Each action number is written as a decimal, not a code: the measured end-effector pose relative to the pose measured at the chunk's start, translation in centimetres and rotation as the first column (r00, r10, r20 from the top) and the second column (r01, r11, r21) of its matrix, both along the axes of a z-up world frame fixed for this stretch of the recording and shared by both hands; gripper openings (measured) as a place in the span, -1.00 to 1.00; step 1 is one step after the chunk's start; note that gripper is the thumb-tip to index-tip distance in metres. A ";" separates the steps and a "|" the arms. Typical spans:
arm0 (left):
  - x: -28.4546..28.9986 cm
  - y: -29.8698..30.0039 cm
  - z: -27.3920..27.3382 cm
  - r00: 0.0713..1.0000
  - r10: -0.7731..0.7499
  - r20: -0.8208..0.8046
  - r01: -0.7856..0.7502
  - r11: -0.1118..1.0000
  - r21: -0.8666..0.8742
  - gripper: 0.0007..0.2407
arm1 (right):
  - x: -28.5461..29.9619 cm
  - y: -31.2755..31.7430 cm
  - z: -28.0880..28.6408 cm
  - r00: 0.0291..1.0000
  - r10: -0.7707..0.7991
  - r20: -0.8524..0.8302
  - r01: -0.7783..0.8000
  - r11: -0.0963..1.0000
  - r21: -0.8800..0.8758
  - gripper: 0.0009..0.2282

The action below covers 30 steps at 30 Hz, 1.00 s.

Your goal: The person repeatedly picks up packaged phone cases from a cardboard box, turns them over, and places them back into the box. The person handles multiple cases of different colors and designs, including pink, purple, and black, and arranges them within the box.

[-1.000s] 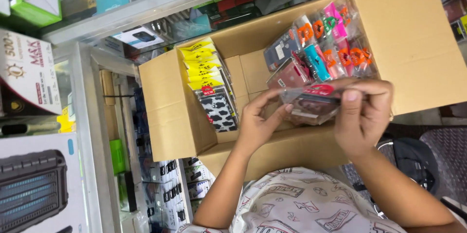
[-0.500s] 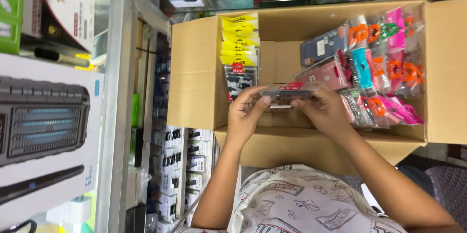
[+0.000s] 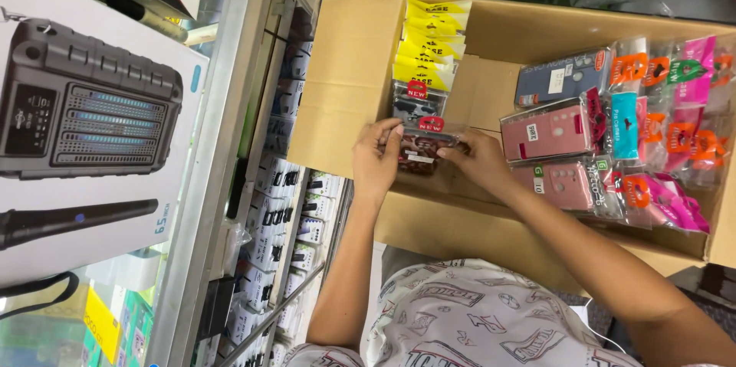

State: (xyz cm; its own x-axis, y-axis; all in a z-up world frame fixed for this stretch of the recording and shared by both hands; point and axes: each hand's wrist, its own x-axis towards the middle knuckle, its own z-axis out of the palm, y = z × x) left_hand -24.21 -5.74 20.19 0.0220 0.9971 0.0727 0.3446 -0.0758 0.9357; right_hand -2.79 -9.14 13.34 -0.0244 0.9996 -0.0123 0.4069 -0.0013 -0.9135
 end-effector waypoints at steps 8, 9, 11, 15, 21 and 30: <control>-0.5 -1.0 -0.1 0.995 0.046 0.083 -0.037 0.993 -0.108 -0.80 | -1.6 3.0 -5.9 0.990 0.007 0.141 0.023 0.977 -0.212 -0.71; -0.5 -1.2 -0.1 0.995 0.050 0.083 -0.041 0.993 -0.108 -0.80 | -1.7 3.2 -6.1 0.990 0.011 0.141 0.019 0.977 -0.211 -0.71; -0.5 -1.6 0.0 0.997 0.052 0.058 -0.041 0.982 -0.183 -0.86 | -1.9 3.5 -6.4 0.998 0.015 0.061 -0.002 0.979 -0.206 -0.73; -0.8 -1.8 -1.5 1.000 -0.024 0.004 0.024 0.990 -0.136 -0.87 | -2.3 3.9 -7.0 0.987 -0.019 0.159 0.044 0.988 -0.151 -0.70; -0.5 -1.8 -0.3 0.998 -0.055 -0.008 0.053 0.989 -0.140 -0.72 | -2.3 3.8 -6.9 0.995 -0.100 -0.002 0.099 0.987 -0.124 -0.72; -0.2 -2.1 -0.4 0.994 -0.109 -0.023 0.106 0.988 -0.115 -0.70 | -1.4 2.6 -6.9 0.996 -0.072 0.051 0.081 0.973 -0.214 -0.66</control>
State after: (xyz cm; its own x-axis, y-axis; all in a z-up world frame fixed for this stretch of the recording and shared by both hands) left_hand -24.44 -7.81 19.81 0.1303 0.9905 -0.0431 0.3678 -0.0079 0.9299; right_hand -4.22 -6.56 6.44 0.0575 0.9721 -0.2272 0.4360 -0.2292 -0.8703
